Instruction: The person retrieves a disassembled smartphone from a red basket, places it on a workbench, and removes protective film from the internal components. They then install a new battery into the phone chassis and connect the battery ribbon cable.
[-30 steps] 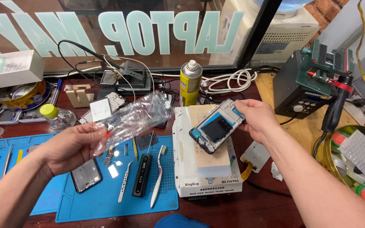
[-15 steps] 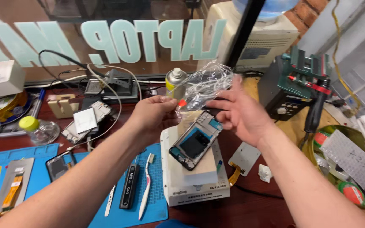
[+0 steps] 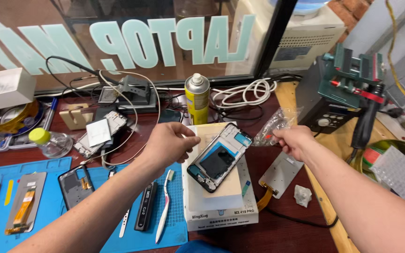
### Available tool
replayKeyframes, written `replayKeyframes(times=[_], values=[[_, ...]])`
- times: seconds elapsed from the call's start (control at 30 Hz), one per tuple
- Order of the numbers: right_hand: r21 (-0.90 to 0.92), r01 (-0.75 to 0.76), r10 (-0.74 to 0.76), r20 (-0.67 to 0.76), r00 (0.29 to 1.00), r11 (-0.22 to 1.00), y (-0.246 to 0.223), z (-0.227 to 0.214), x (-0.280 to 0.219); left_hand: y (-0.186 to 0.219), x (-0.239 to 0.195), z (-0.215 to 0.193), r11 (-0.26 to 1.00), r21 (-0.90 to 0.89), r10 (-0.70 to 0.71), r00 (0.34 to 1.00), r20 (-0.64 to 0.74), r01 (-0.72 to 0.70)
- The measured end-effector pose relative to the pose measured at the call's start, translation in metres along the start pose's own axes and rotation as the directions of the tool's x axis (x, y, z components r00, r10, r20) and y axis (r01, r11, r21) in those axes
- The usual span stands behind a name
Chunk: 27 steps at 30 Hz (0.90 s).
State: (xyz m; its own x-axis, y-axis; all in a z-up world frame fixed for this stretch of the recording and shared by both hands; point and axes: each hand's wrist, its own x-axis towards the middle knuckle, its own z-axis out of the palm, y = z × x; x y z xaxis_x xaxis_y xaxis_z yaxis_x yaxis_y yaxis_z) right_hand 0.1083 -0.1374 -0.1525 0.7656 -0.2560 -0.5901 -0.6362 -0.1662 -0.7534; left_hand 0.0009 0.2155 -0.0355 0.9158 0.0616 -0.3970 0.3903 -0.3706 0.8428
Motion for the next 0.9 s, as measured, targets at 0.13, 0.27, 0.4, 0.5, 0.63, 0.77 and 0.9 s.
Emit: replayKeyframes(times=[0.13, 0.27, 0.4, 0.5, 0.63, 0.77, 0.9], values=[[-0.011, -0.031, 0.031, -0.004, 1.0, 0.999, 0.019, 0.002, 0.023, -0.012, -0.013, 0.003, 0.967, 0.252, 0.011, 0.999, 0.05, -0.023], [0.045, -0.005, 0.009, -0.077, 0.997, 0.999, 0.014, 0.003, 0.012, -0.019, -0.019, 0.01, 0.98, 0.179, -0.106, 0.988, 0.114, 0.085], [-0.273, 0.221, -0.283, -0.212, 0.935, 0.936, -0.008, 0.01, -0.031, -0.023, -0.02, 0.009, 0.977, 0.126, -0.192, 0.965, 0.18, 0.171], [-0.268, 0.542, -0.551, 0.046, 0.833, 0.797, -0.027, 0.028, -0.076, -0.029, -0.017, 0.009, 0.972, 0.062, -0.233, 0.945, 0.228, 0.225], [-0.365, 0.757, -0.647, 0.394, 0.653, 0.541, -0.04, 0.052, -0.15, -0.045, -0.011, 0.002, 0.915, -0.23, -0.239, 0.904, 0.354, 0.332], [-0.458, 0.872, -0.65, 0.612, 0.449, 0.171, -0.05, 0.073, -0.202, -0.057, -0.003, -0.005, 0.824, -0.394, -0.197, 0.858, 0.474, 0.407], [-0.52, 0.826, -0.629, 0.572, 0.526, 0.218, -0.061, 0.08, -0.224, -0.06, -0.002, -0.01, 0.803, -0.441, -0.144, 0.848, 0.51, 0.402]])
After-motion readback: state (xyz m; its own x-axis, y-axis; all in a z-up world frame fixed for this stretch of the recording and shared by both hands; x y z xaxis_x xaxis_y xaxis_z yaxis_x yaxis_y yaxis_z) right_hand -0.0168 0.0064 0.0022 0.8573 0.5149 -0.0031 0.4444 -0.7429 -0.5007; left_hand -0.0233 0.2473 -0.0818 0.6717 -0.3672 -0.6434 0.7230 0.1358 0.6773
